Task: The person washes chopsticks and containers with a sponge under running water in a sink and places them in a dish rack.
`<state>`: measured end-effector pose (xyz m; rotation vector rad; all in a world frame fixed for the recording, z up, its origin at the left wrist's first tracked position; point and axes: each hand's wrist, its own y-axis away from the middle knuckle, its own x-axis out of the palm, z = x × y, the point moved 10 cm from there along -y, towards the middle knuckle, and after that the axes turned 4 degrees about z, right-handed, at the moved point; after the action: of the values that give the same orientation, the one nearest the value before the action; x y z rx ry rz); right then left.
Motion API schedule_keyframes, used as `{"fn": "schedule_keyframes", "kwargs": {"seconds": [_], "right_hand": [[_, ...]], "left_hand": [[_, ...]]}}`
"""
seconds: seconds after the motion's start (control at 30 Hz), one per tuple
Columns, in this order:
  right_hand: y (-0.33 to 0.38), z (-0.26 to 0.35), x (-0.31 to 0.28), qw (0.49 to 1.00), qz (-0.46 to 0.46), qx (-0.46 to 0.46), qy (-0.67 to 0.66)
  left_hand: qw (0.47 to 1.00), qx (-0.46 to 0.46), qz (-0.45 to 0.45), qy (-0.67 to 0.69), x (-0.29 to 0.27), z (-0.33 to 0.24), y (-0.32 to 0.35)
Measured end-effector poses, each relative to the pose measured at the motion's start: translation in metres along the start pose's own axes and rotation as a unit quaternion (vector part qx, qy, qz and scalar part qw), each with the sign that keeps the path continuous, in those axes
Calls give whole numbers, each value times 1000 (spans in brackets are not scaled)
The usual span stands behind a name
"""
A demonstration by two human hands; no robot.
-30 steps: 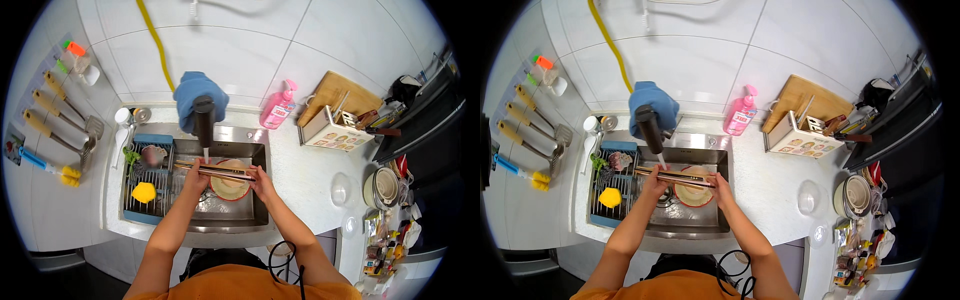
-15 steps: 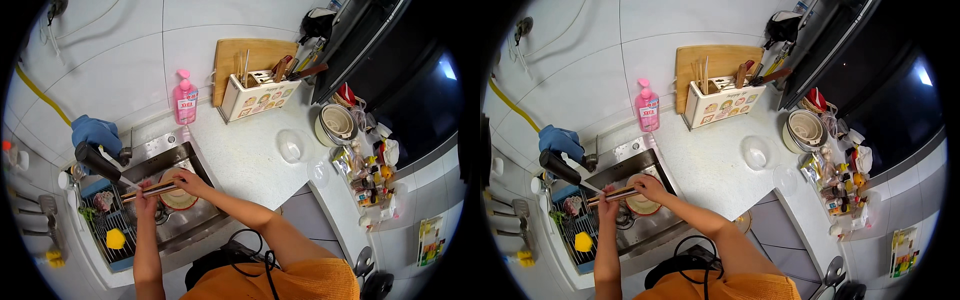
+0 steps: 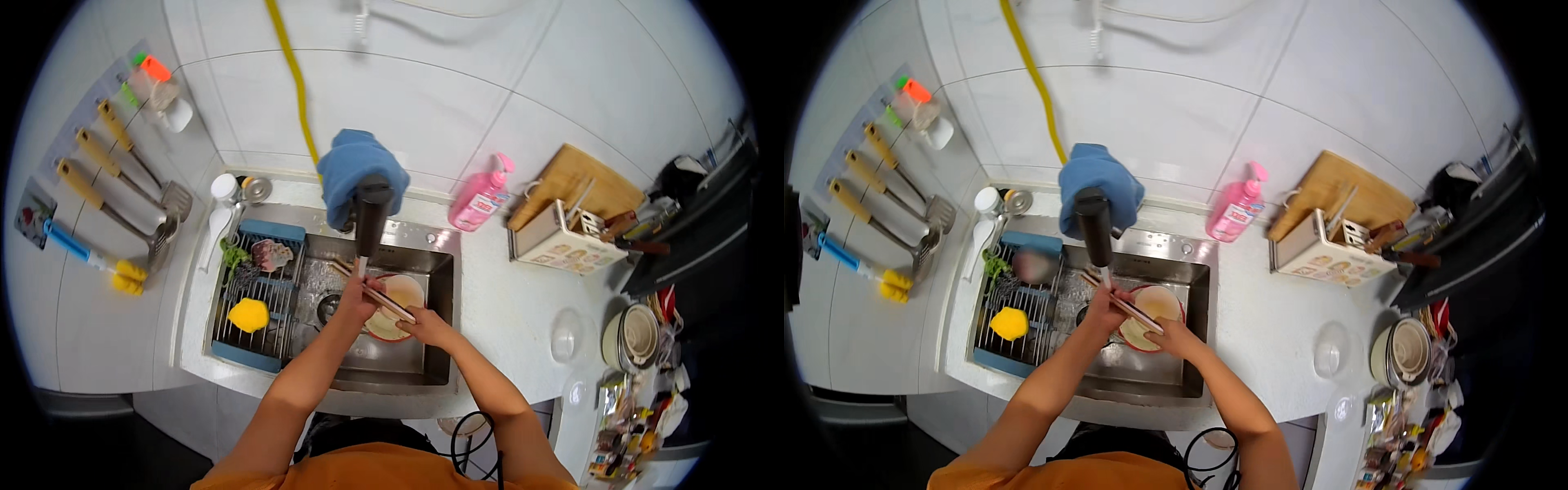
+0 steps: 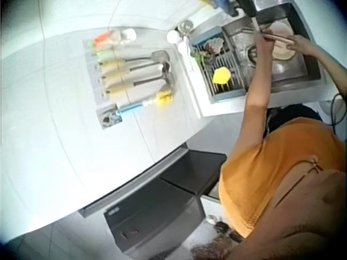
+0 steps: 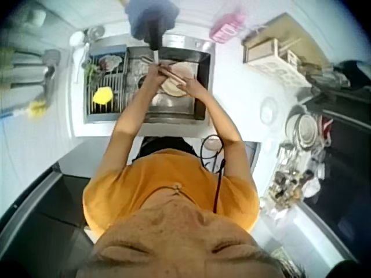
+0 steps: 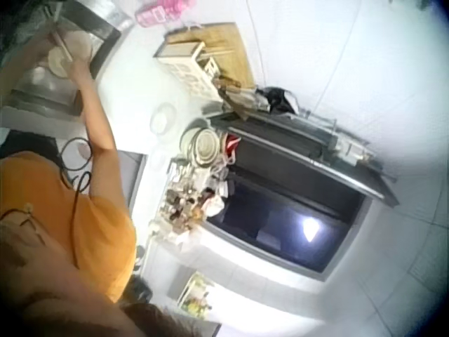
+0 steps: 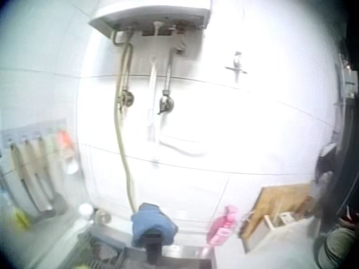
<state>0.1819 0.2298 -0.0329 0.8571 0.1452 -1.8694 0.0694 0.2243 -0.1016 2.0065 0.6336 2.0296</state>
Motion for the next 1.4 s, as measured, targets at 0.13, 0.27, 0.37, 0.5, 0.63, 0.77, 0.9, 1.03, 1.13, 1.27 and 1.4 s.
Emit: {"fn": "schedule_keyframes", "kwargs": {"seconds": [0.13, 0.27, 0.37, 0.5, 0.63, 0.77, 0.9, 1.03, 1.13, 1.27, 1.4], "right_hand": [[21, -13, 48, 811, 289, 184, -475], [31, -4, 41, 730, 315, 139, -590], [31, -1, 45, 696, 334, 146, -618], [9, -35, 30, 753, 84, 175, -628], [12, -64, 16, 720, -97, 205, -656], [21, -70, 17, 705, -178, 233, -646], [23, -75, 21, 717, -202, 245, -621], [18, -60, 13, 805, -169, 239, -515], [13, -70, 13, 869, -137, 248, -407], [3, -76, 8, 923, -173, 199, -281], [2, -82, 13, 955, -213, 119, -169]], "left_hand": [[997, 52, 30, -51, 27, -18, 11], [996, 85, 37, -14, 57, -39, 21], [991, 71, 101, -49, 63, -47, 18], [981, 135, 125, -58, 53, -67, 7], [982, 183, 40, -3, 45, -72, 11], [980, 193, 32, 22, 25, -71, 10], [978, 206, 29, -30, 10, -75, 1], [979, 205, 5, 0, 16, -76, 8], [987, 160, -28, 7, 15, -62, 6], [993, 100, 50, -32, 18, -43, 8], [993, 108, 57, -4, -7, -48, -2]]}}
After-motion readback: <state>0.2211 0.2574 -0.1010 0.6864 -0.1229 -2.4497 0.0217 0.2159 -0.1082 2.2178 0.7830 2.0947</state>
